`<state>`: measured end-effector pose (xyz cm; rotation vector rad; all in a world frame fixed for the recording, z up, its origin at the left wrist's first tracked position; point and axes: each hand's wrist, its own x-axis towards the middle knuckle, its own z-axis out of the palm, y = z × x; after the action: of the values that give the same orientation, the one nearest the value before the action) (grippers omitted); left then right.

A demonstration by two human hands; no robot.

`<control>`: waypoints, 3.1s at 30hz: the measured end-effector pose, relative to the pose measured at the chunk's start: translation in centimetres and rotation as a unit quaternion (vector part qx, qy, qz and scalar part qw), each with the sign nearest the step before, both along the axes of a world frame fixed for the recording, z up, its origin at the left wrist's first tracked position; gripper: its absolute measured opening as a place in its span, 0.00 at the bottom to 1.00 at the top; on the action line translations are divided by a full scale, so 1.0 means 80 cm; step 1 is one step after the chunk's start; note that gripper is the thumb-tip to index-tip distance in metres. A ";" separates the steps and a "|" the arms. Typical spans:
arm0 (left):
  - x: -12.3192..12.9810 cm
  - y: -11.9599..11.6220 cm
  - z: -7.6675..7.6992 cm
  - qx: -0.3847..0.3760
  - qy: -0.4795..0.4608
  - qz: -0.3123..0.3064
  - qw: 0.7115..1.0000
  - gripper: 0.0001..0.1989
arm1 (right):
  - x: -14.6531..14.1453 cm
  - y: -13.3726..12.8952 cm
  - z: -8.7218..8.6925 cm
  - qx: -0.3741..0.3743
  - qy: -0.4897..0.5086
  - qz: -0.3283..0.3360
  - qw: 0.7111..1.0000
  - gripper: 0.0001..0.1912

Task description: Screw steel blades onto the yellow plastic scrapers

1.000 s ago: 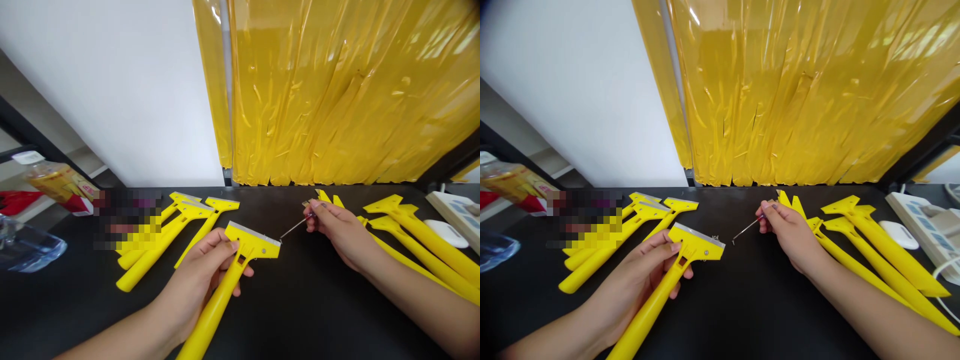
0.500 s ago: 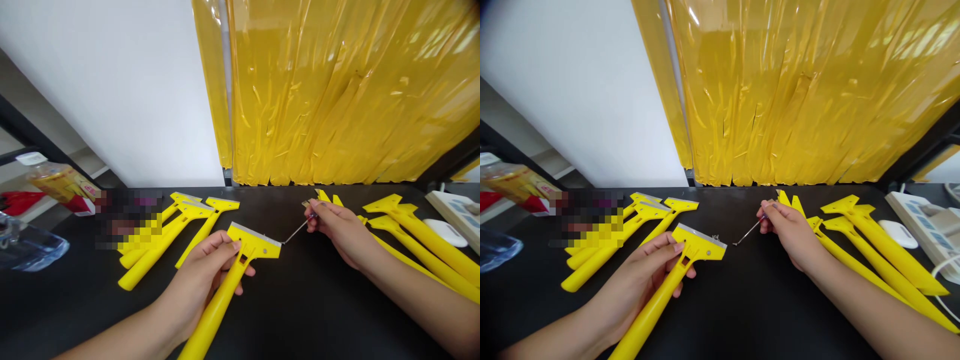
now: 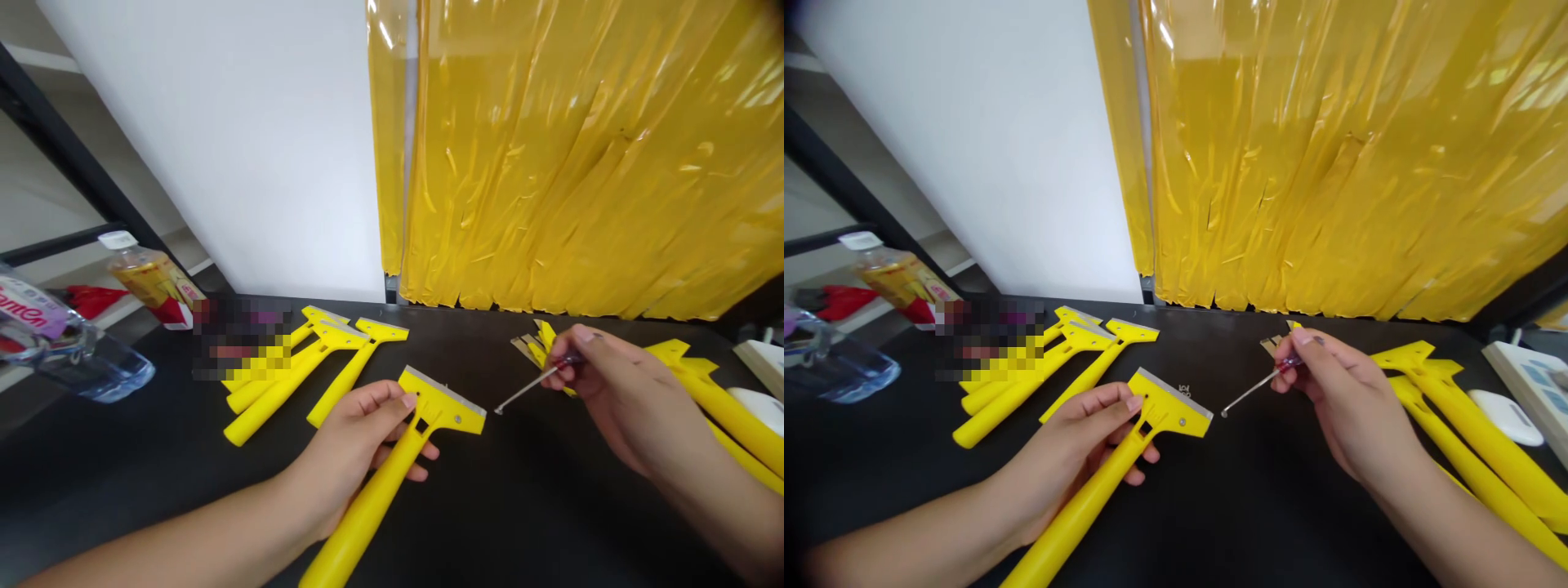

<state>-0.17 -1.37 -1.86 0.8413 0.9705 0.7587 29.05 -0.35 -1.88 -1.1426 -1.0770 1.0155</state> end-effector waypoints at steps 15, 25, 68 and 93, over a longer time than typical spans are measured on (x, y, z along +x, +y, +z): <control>0.005 -0.012 0.001 -0.057 -0.007 -0.154 0.986 0.13 | -0.032 -0.039 0.003 0.017 -0.035 0.067 0.997 0.17; 0.006 -0.013 0.003 -0.052 -0.004 -0.164 0.985 0.12 | -0.032 -0.036 -0.007 0.022 -0.041 0.109 0.993 0.15; 0.004 -0.011 -0.002 -0.052 0.001 -0.174 0.983 0.13 | -0.028 -0.032 -0.016 0.042 -0.045 0.134 0.989 0.14; 0.005 -0.008 0.000 -0.061 -0.017 -0.167 0.984 0.12 | -0.026 -0.042 -0.011 0.079 -0.059 0.126 0.987 0.13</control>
<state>0.21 -2.01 -1.84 0.8541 0.8090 0.4195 26.96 -3.70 -2.76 -0.9631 -1.3998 1.0461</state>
